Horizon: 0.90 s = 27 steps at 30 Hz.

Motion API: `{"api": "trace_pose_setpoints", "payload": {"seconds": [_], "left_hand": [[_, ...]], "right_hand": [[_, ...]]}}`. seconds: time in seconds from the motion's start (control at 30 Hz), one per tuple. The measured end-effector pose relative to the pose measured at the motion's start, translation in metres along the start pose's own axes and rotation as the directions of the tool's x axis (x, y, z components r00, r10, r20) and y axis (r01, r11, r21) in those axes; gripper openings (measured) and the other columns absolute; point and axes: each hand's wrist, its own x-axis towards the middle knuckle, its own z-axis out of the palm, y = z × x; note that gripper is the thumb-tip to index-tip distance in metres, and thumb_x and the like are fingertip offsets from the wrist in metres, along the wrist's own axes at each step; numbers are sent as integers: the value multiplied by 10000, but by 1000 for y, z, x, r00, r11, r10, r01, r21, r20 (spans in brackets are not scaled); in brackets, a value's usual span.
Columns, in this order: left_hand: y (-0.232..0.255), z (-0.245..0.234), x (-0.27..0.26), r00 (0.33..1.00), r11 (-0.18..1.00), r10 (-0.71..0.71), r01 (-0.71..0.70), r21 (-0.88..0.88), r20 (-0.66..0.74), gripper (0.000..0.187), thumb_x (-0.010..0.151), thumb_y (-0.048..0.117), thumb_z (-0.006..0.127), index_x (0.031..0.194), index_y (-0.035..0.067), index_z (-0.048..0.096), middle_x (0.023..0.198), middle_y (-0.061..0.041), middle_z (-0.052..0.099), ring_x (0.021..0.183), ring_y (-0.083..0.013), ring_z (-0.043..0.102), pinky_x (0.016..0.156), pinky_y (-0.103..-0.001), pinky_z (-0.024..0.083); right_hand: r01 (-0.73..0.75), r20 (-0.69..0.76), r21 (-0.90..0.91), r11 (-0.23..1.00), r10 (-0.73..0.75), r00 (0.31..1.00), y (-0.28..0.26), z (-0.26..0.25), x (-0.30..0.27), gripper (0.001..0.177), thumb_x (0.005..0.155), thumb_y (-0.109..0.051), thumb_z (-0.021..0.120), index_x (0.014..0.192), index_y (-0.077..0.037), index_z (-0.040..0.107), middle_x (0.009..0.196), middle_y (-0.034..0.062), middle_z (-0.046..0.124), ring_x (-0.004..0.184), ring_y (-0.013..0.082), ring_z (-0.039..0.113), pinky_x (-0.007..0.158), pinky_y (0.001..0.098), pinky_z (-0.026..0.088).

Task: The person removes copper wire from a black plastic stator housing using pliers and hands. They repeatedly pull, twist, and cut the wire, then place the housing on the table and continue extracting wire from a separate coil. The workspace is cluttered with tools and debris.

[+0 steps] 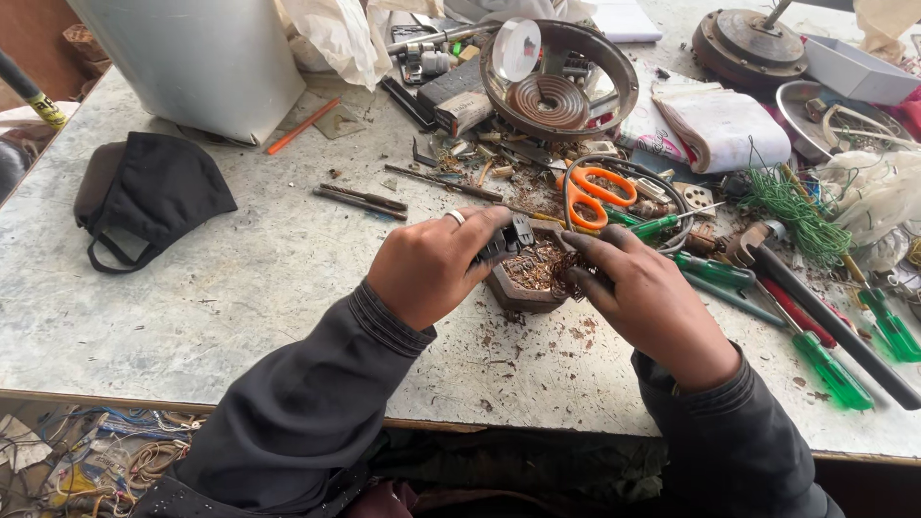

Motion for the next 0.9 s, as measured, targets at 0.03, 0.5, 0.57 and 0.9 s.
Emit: {"api": "trace_pose_setpoints", "payload": {"seconds": [0.03, 0.5, 0.57, 0.9], "left_hand": [[0, -1, 0, 998, 998, 50, -52, -31, -48, 620, 817, 222, 842, 1370, 106, 589, 1064, -111, 737, 792, -260, 729, 691, -385, 588], [19, -33, 0, 865, 911, 411, -396, 112, -289, 283, 1003, 109, 722, 1279, 102, 661, 1265, -79, 722, 1028, -222, 772, 881, -362, 637], [21, -34, 1, 847, 878, 474, -434, 203, -239, 284, 995, 149, 735, 1269, 108, 673, 1253, -95, 729, 988, -212, 761, 856, -369, 630], [25, -2, -1, 988, 905, 152, -123, -406, 39, 519, 790, 157, 860, 1258, 50, 662, 1101, -116, 757, 925, -235, 764, 806, -349, 608]], "right_hand": [[-11, 13, -12, 1000, 11, 1000, 1, 1, -1, 444, 913, -223, 706, 1334, -95, 644, 1106, 159, 628, 939, 344, 656, 810, 446, 525], [33, -80, 86, 996, -26, 996, -10, 4, -7, 464, 831, -145, 790, 1257, -19, 657, 1113, 158, 626, 922, 296, 693, 818, 409, 570], [36, -221, 24, 999, -30, 975, -8, -2, -6, 440, 848, -134, 797, 1245, -5, 658, 1129, 171, 620, 936, 301, 689, 814, 402, 571], [155, -354, 486, 860, 31, 935, 16, 5, -4, 413, 948, -70, 767, 1327, 1, 616, 1208, 113, 575, 1111, 208, 657, 966, 345, 578]]}}
